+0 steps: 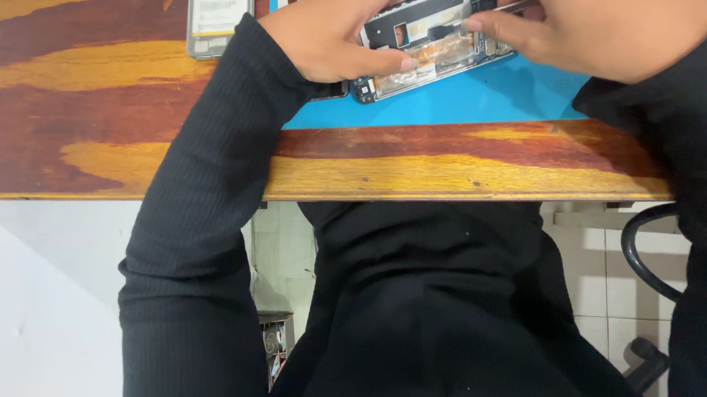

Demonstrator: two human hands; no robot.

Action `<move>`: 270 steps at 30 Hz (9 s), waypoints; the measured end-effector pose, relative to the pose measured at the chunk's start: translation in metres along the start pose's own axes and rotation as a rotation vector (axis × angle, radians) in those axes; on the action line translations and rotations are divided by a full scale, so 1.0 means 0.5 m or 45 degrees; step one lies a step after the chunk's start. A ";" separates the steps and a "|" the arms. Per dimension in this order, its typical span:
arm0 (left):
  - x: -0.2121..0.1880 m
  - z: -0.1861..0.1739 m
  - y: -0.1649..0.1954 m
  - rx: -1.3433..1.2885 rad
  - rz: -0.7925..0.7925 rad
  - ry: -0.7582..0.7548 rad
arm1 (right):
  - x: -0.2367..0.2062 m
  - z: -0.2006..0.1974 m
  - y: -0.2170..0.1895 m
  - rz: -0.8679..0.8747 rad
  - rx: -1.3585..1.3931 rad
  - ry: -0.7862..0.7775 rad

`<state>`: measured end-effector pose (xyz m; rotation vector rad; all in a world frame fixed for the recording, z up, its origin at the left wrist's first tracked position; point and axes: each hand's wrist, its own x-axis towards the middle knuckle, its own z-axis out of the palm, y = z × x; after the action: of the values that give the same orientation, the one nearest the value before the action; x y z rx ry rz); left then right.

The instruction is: The person uses a brush to clean the interior of a disassembled smartphone, then uses tweezers to remove a metal bracket and a small black component from the phone's chassis. The removed parts are placed on the workbench.

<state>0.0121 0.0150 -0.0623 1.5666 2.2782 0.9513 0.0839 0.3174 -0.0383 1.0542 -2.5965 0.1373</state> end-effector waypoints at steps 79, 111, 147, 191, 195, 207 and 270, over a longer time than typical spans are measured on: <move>0.033 -0.001 0.062 -0.160 -0.538 -0.069 | 0.021 -0.018 -0.063 0.104 -0.310 0.091; 0.043 -0.001 0.044 -0.126 -0.440 -0.081 | 0.023 -0.004 -0.050 0.038 -0.360 0.166; 0.049 0.005 0.054 0.003 -0.546 -0.082 | 0.006 0.001 -0.023 0.099 -0.261 0.055; 0.040 0.007 0.034 -0.085 -0.224 -0.024 | 0.014 -0.026 -0.082 -0.038 -0.602 0.201; 0.039 0.004 0.027 -0.084 -0.224 -0.049 | 0.016 -0.023 -0.086 -0.045 -0.623 0.284; 0.037 0.000 0.030 -0.154 -0.165 -0.081 | 0.030 -0.004 -0.081 0.015 -0.332 0.233; 0.027 0.003 0.057 0.070 -0.510 -0.033 | 0.023 0.017 -0.051 -0.029 -0.263 0.116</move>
<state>0.0290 0.0341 -0.0433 1.0675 2.4828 0.7609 0.0918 0.2895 -0.0433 0.9791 -2.4544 -0.0843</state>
